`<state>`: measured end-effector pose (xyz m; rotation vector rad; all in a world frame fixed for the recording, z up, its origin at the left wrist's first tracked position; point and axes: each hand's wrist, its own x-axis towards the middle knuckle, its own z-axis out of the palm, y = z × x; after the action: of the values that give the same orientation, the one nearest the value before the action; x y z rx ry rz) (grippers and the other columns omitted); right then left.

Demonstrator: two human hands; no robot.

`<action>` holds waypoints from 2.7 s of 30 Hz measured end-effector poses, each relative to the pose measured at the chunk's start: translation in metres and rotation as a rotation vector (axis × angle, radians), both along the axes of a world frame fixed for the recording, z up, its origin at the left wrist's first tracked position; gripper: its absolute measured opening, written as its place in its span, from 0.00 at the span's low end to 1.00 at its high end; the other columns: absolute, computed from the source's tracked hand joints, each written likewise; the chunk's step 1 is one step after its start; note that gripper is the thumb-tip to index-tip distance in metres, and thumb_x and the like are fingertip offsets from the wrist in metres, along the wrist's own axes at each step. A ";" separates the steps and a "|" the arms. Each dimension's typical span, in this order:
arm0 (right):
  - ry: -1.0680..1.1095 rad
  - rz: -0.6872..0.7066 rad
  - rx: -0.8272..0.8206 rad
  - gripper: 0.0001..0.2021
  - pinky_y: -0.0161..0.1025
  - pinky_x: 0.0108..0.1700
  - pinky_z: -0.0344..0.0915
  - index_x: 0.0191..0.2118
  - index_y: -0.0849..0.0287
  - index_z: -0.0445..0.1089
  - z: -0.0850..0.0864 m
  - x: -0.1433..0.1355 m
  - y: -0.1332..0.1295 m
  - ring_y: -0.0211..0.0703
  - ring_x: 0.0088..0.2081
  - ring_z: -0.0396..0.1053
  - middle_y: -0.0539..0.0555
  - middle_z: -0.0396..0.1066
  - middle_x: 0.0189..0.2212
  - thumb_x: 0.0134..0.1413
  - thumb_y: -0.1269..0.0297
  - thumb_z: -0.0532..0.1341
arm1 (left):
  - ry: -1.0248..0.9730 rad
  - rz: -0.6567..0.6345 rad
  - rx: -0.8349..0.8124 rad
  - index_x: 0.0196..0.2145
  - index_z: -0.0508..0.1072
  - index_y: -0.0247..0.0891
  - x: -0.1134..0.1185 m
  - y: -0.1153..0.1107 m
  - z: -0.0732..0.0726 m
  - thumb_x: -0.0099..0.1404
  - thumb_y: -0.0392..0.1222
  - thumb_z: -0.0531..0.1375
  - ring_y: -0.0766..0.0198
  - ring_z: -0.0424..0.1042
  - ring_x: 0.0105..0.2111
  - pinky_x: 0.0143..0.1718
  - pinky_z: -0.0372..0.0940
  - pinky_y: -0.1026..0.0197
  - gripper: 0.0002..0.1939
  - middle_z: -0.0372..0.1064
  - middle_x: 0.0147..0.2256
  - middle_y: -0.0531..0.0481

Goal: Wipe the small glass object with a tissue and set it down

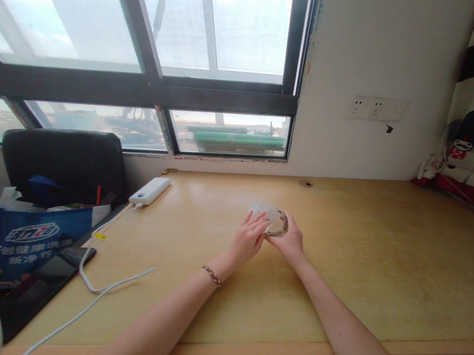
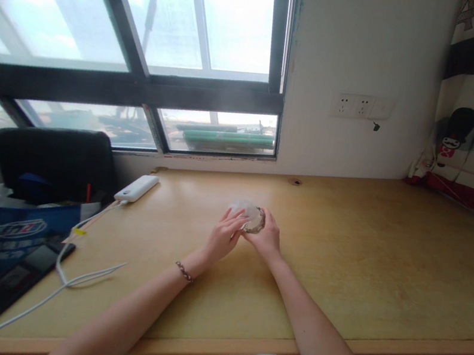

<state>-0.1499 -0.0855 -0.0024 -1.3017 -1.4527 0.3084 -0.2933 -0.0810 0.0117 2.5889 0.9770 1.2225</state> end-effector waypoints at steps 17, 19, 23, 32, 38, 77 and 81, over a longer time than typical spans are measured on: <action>-0.148 0.020 0.105 0.30 0.45 0.50 0.58 0.51 0.60 0.55 0.007 -0.001 -0.010 0.49 0.48 0.61 0.60 0.62 0.47 0.36 0.65 0.60 | 0.129 0.141 -0.242 0.24 0.67 0.35 0.013 -0.021 0.015 0.64 0.50 0.42 0.67 0.65 0.24 0.26 0.56 0.66 0.23 0.66 0.25 0.49; -0.152 0.029 0.112 0.32 0.45 0.50 0.58 0.51 0.61 0.55 0.008 -0.001 -0.010 0.49 0.49 0.60 0.60 0.61 0.47 0.35 0.64 0.61 | -0.028 0.062 -0.376 0.21 0.65 0.34 0.014 -0.020 0.014 0.63 0.52 0.42 0.69 0.62 0.19 0.22 0.55 0.67 0.24 0.63 0.19 0.51; -0.123 0.032 0.112 0.35 0.44 0.49 0.59 0.51 0.60 0.55 0.007 -0.001 -0.008 0.49 0.47 0.61 0.59 0.62 0.47 0.30 0.64 0.64 | -0.359 -0.100 -0.705 0.19 0.63 0.34 0.014 -0.014 0.005 0.60 0.56 0.43 0.73 0.54 0.12 0.16 0.55 0.68 0.25 0.50 0.11 0.58; -0.042 0.095 0.046 0.37 0.43 0.46 0.61 0.50 0.58 0.56 0.000 -0.005 -0.007 0.47 0.44 0.65 0.57 0.65 0.44 0.27 0.60 0.66 | 0.007 -0.022 -0.317 0.15 0.64 0.34 -0.008 0.006 0.004 0.63 0.50 0.42 0.72 0.58 0.17 0.20 0.53 0.67 0.26 0.59 0.16 0.53; 0.001 0.133 -0.012 0.35 0.42 0.43 0.63 0.48 0.58 0.58 -0.001 -0.009 -0.007 0.46 0.40 0.66 0.56 0.67 0.41 0.28 0.57 0.65 | 0.277 0.081 0.114 0.36 0.71 0.39 -0.020 0.006 0.011 0.64 0.44 0.44 0.64 0.68 0.36 0.42 0.59 0.58 0.16 0.70 0.35 0.47; -0.096 0.032 0.124 0.32 0.43 0.48 0.60 0.51 0.58 0.54 0.016 -0.002 -0.013 0.48 0.46 0.62 0.58 0.62 0.46 0.34 0.65 0.62 | -0.515 -0.398 -0.900 0.55 0.55 0.37 0.014 -0.029 0.017 0.60 0.50 0.49 0.77 0.57 0.13 0.15 0.54 0.70 0.26 0.68 0.29 0.49; -0.102 0.048 0.115 0.30 0.43 0.47 0.61 0.51 0.59 0.54 0.015 0.000 -0.012 0.47 0.45 0.63 0.58 0.63 0.45 0.37 0.65 0.60 | -0.620 -0.526 -1.046 0.57 0.46 0.47 0.017 -0.032 0.015 0.59 0.49 0.51 0.74 0.65 0.20 0.24 0.64 0.64 0.30 0.57 0.51 0.43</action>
<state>-0.1495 -0.0972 0.0126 -1.2058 -1.5667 0.1891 -0.2765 -0.1131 0.0271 1.3802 0.5098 0.8932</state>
